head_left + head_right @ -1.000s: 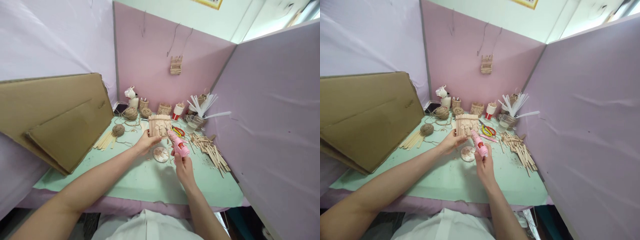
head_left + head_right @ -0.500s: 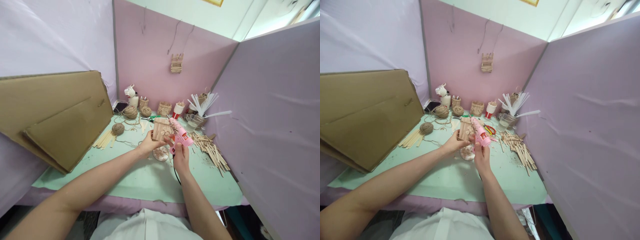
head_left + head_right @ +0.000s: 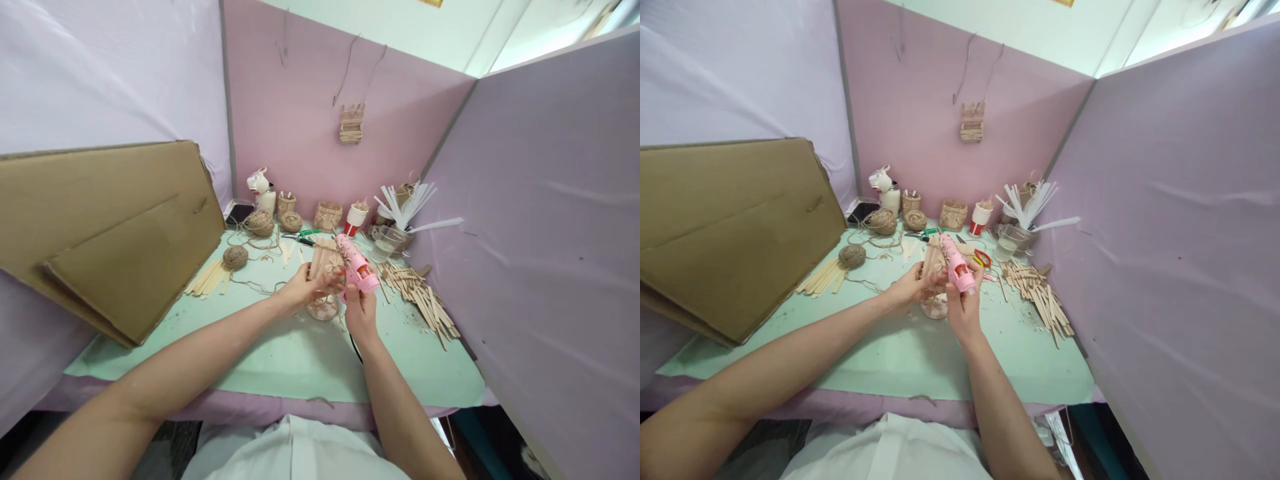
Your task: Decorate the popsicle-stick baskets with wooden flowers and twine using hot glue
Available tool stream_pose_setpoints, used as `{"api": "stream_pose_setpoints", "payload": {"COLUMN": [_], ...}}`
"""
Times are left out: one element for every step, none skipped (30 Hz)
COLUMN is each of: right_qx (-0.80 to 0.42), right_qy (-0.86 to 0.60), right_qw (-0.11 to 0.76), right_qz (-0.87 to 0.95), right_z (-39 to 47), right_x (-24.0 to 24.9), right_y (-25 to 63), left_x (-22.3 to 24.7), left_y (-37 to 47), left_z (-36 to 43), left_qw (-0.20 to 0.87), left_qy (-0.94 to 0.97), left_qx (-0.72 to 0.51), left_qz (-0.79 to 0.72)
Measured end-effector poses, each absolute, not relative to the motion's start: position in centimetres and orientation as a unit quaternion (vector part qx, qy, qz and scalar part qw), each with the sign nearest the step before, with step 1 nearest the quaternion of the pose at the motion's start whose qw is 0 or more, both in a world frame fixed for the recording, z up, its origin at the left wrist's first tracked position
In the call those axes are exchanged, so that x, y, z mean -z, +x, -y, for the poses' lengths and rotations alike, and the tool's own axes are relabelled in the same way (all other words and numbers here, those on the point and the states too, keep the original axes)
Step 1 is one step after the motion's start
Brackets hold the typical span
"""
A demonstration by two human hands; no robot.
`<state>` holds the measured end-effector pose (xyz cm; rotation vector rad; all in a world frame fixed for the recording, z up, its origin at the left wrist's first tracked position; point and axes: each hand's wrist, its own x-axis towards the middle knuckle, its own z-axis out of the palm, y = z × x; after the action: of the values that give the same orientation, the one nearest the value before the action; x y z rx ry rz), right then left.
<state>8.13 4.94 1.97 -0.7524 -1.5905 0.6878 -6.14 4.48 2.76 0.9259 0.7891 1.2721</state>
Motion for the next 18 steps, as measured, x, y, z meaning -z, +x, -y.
{"api": "stream_pose_setpoints", "payload": {"right_qx": [-0.304,-0.321,-0.337,-0.352,-0.366,-0.38,-0.391,-0.4,-0.406,-0.408,-0.407,-0.402,-0.397,-0.391,-0.383,-0.374,-0.364,-0.355], "right_qy": [-0.321,-0.316,-0.312,-0.309,-0.305,-0.301,-0.297,-0.294,-0.291,-0.288,-0.288,-0.29,-0.293,-0.298,-0.303,-0.309,-0.317,-0.324], "right_qw": [0.591,0.596,0.599,0.601,0.604,0.606,0.608,0.609,0.61,0.609,0.609,0.608,0.605,0.602,0.599,0.598,0.597,0.596], "right_qz": [0.675,0.665,0.655,0.647,0.639,0.631,0.624,0.618,0.616,0.616,0.617,0.62,0.624,0.629,0.634,0.638,0.641,0.643], "right_z": [-5.0,-4.9,-4.9,-4.9,-4.8,-4.7,-4.7,-4.6,-4.6,-4.5,-4.5,-4.5,-4.4,-4.3,-4.2,-4.0,-3.9,-3.7], "right_x": [-1.9,-1.9,-1.9,-2.0,-2.0,-2.0,-2.0,-2.0,-2.0,-2.1,-2.1,-2.1,-2.2,-2.2,-2.3,-2.4,-2.4,-2.5], "right_y": [8.1,8.1,8.0,7.9,7.9,7.8,7.7,7.7,7.7,7.6,7.6,7.7,7.7,7.7,7.8,7.9,8.0,8.1], "left_x": [-2.9,-3.0,-3.0,-3.1,-3.1,-3.1,-3.1,-3.0,-3.0,-2.9,-2.8,-2.6,-2.5,-2.5,-2.4,-2.4,-2.4,-2.5], "left_y": [-6.1,-6.2,-6.2,-6.3,-6.4,-6.5,-6.5,-6.6,-6.6,-6.6,-6.6,-6.6,-6.6,-6.6,-6.6,-6.7,-6.8,-6.9], "left_z": [-4.4,-4.4,-4.5,-4.5,-4.5,-4.6,-4.6,-4.7,-4.7,-4.7,-4.8,-4.8,-4.9,-5.0,-5.1,-5.3,-5.4,-5.5], "left_qw": [0.642,0.645,0.647,0.648,0.65,0.652,0.655,0.66,0.667,0.676,0.685,0.694,0.702,0.708,0.709,0.709,0.705,0.7], "left_qy": [0.404,0.404,0.403,0.401,0.398,0.394,0.389,0.383,0.377,0.369,0.361,0.351,0.34,0.329,0.318,0.309,0.303,0.3], "left_qx": [-0.555,-0.553,-0.551,-0.551,-0.551,-0.55,-0.55,-0.549,-0.547,-0.545,-0.543,-0.542,-0.542,-0.546,-0.552,-0.559,-0.569,-0.579], "left_qz": [-0.342,-0.34,-0.34,-0.341,-0.342,-0.342,-0.342,-0.34,-0.337,-0.331,-0.325,-0.318,-0.312,-0.306,-0.302,-0.299,-0.295,-0.292]}}
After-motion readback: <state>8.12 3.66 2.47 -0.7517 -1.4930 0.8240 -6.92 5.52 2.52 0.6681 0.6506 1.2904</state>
